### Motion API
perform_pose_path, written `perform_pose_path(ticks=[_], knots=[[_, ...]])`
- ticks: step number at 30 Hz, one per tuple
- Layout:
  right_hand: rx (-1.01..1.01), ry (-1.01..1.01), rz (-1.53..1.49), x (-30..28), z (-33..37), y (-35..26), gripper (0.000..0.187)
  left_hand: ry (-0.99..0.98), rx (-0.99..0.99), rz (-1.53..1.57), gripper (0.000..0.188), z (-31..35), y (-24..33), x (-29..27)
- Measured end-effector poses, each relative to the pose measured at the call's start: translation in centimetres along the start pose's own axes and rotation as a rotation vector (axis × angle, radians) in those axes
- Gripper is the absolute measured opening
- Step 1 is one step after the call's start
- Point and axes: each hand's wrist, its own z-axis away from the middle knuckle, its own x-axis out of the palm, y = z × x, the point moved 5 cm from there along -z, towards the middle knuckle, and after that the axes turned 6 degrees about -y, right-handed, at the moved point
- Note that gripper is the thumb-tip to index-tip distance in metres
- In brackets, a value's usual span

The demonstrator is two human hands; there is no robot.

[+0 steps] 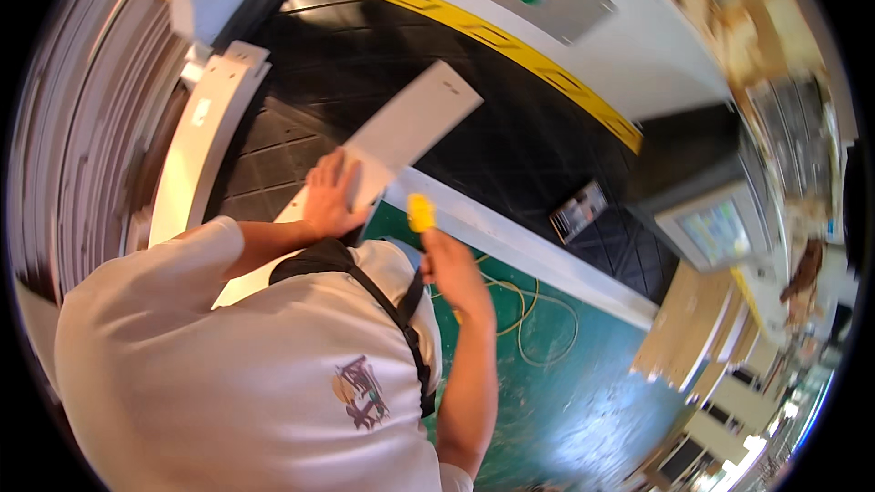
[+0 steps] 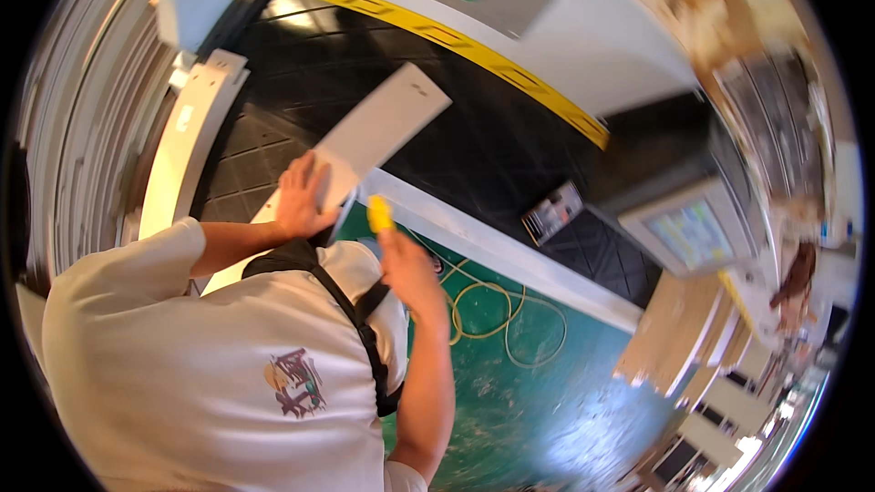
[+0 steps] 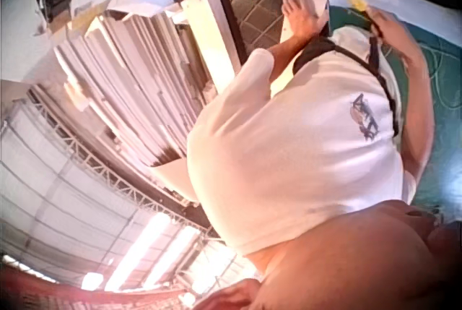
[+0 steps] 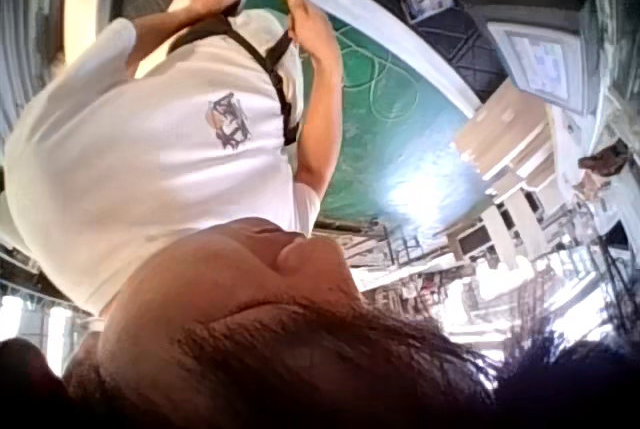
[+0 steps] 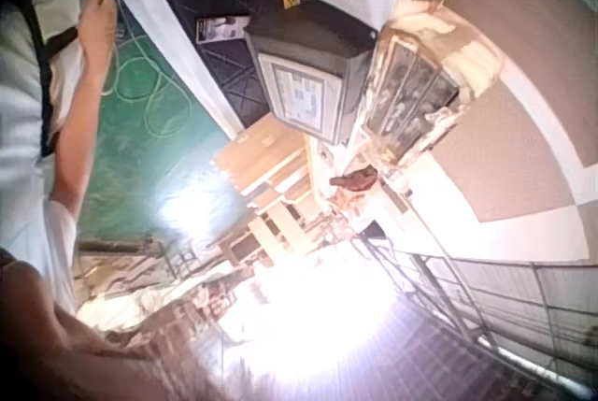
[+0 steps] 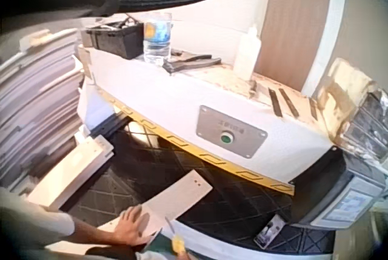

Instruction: The person uses a handheld air blower to clean dust from wood panels, then moves the panels between different sections of a workshop table.

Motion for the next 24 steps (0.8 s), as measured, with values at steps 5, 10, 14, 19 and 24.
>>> perform_pose_path(ticks=[5, 10, 14, 19, 24], knots=[[-0.039, 0.432, 0.115, -6.7, -3.8, -3.0, 0.050, -0.038, 0.030, 0.036, 0.087, -0.4, 0.9, -1.0], [0.000, 0.336, 0.119, -5.9, -5.2, -7.8, 0.053, -0.057, 0.008, 0.044, 0.084, -0.4, 0.9, -1.4], [-0.006, 0.382, 0.168, -7.5, -5.6, -5.5, 0.053, -0.080, 0.024, 0.060, 0.084, -0.7, 1.2, -1.6], [-0.161, 0.331, 0.144, -7.1, -6.0, -7.0, 0.053, -0.085, -0.007, 0.041, 0.085, -1.0, 1.5, -0.9], [-0.006, 0.277, 0.069, -7.6, -5.1, -5.4, 0.055, -0.114, -0.051, 0.004, 0.092, -1.0, 1.9, -0.6]])
